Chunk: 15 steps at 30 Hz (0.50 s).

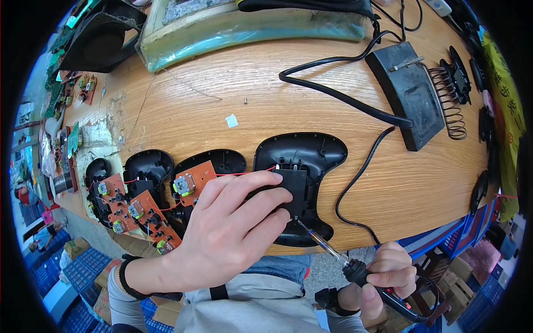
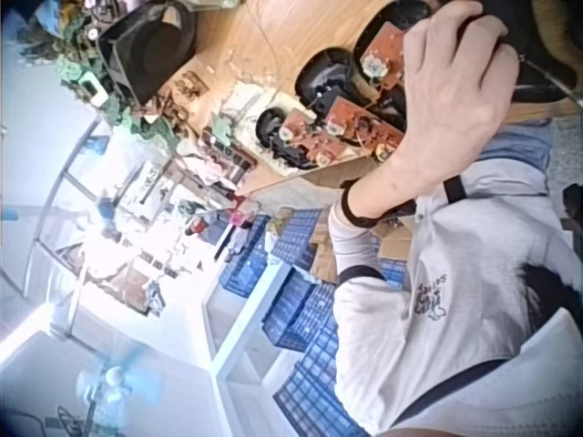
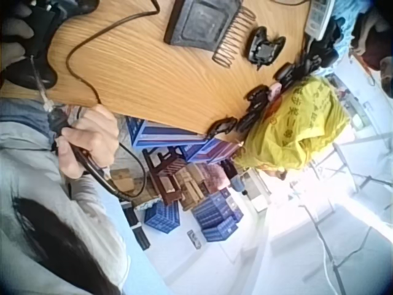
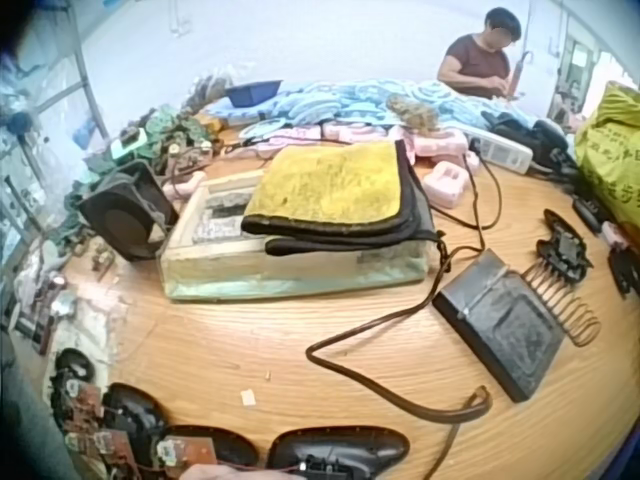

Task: Soldering internal components and wires inside game controllers on an assembly line.

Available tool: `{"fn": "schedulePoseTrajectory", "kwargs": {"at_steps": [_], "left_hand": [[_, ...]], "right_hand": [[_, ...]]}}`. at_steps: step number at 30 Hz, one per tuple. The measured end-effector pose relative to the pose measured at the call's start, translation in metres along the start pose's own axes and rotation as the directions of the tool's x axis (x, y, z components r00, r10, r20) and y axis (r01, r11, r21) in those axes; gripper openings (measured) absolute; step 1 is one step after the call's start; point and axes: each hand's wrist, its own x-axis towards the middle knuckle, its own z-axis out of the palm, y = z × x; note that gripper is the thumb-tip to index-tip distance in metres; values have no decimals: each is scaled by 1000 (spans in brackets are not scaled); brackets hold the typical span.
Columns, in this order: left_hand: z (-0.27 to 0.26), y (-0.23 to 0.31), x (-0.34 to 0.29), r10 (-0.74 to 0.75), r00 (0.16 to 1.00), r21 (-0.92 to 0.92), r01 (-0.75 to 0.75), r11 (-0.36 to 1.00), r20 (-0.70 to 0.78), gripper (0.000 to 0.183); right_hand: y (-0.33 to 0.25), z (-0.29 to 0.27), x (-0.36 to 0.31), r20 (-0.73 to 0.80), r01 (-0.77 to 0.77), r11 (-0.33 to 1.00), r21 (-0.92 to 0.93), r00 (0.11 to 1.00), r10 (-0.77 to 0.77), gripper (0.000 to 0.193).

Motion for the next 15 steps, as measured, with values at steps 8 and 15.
{"fn": "schedulePoseTrajectory", "kwargs": {"at_steps": [8,15], "left_hand": [[0,0,0,-2,1000,-1,2,1000,-11,14],[-1,0,0,-9,1000,-2,9,1000,6,13]], "right_hand": [[3,1,-2,8,-1,1000,11,1000,1,23],[6,1,1,40,63,998,10,997,-63,21]]}}
